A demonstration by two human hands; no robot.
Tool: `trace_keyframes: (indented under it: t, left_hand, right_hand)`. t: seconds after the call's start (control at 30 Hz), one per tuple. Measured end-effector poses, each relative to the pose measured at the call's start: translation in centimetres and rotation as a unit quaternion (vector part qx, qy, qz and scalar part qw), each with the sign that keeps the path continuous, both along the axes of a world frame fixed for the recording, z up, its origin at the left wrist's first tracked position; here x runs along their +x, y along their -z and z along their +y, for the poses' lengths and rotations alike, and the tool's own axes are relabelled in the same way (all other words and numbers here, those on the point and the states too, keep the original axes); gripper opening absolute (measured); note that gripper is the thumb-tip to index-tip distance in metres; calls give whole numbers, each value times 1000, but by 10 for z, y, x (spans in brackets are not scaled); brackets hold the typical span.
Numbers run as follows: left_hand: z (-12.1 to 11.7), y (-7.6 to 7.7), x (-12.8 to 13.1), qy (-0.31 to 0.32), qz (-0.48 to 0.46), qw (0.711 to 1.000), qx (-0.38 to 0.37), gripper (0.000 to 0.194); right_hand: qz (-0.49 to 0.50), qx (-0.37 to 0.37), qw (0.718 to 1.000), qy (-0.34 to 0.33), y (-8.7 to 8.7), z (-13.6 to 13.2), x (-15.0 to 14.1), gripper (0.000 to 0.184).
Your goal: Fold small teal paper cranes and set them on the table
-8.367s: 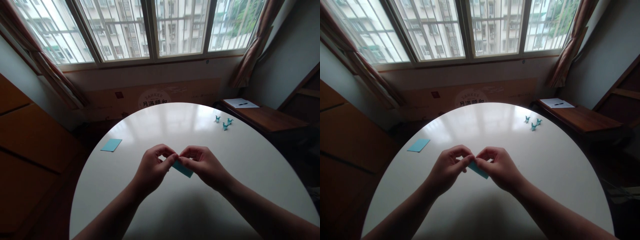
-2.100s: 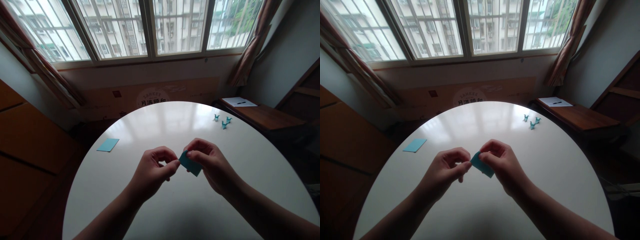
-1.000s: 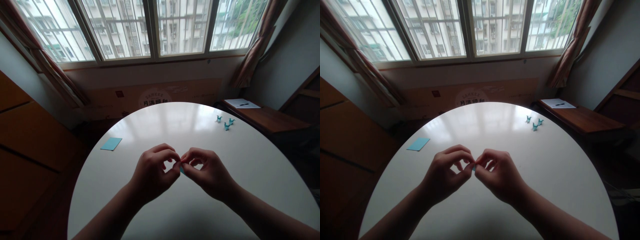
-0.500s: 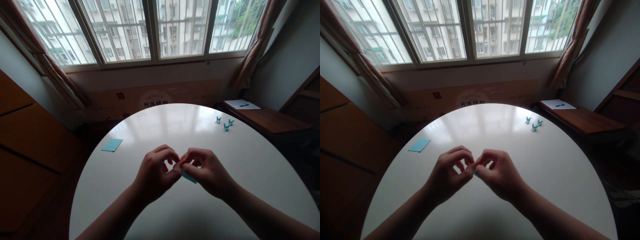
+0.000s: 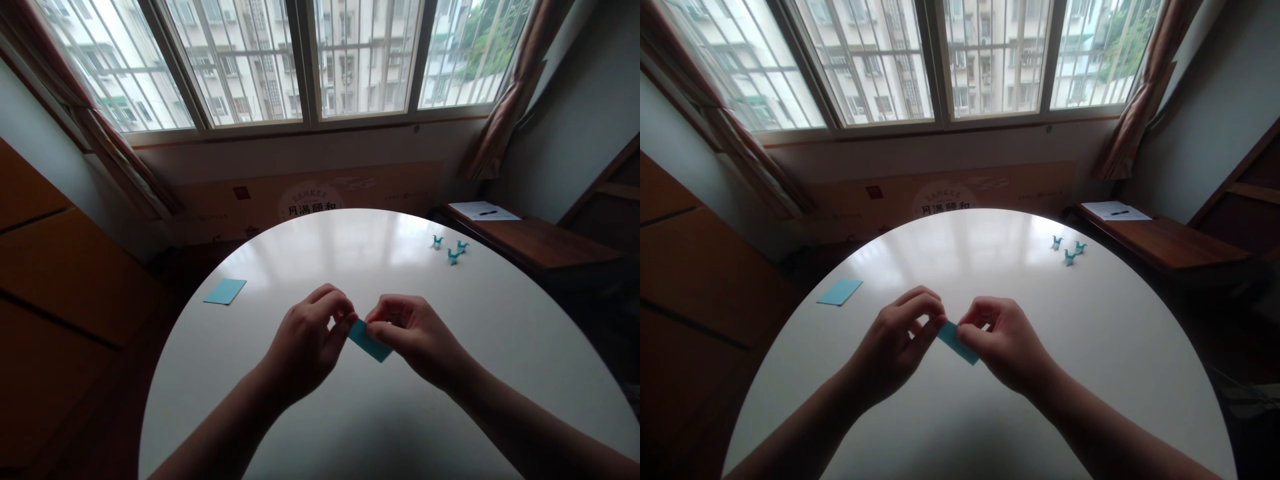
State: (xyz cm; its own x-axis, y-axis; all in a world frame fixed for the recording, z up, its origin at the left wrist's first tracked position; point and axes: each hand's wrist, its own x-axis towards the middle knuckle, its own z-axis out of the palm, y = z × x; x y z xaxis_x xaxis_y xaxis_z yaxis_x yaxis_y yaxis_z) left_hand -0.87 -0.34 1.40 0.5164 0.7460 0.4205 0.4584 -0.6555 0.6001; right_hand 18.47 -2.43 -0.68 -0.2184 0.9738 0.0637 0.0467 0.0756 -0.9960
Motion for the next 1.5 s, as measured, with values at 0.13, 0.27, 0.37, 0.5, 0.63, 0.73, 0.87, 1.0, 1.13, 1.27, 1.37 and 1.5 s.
trace_keyframes:
  t: [0.13, 0.27, 0.37, 0.5, 0.63, 0.73, 0.87, 1.0, 1.13, 1.27, 1.37, 1.5]
  left_hand:
    - [5, -6, -7, -27, -37, 999, -20, 16]
    - [5, -6, -6, -32, -39, 998, -48, 15]
    - [7, -6, -8, -45, -44, 996, -61, 16]
    - [16, -8, -18, -118, -141, 978, -94, 19]
    - [22, -6, -17, -152, -293, 919, -216, 24]
    - [19, -1, -5, -108, -365, 830, -408, 26]
    - [9, 7, 9, -55, -385, 710, -587, 25]
    - [3, 11, 13, 8, -314, 706, -635, 21]
    - [4, 8, 10, 20, -226, 815, -534, 28]
    - [2, 0, 2, -10, -233, 913, -336, 34]
    - [-2, -3, 1, 10, -220, 927, -305, 24]
    - [-4, -4, 3, 22, -224, 915, -334, 16]
  right_hand:
    - [-30, 11, 999, 12, -2, 3, 2, 13]
    - [-48, 8, 999, 4, -5, 6, 4, 15]
    - [-79, 4, 997, -6, -5, 9, 8, 15]
    - [-126, 17, 992, 28, 0, 18, 18, 14]
    - [-62, 9, 995, 77, 4, 25, 24, 13]
    - [11, 45, 997, 56, 6, 23, 20, 15]
    - [33, 129, 991, -20, 8, 16, 13, 43]
    - [53, 155, 986, -30, 5, 9, 9, 15]
    - [106, 41, 993, -35, -2, 1, 6, 18]
    - [122, -22, 992, -34, -6, -3, 5, 18]
    - [127, -37, 990, -47, -5, -5, 3, 17]
    - [147, -41, 987, -51, -2, -5, 2, 14]
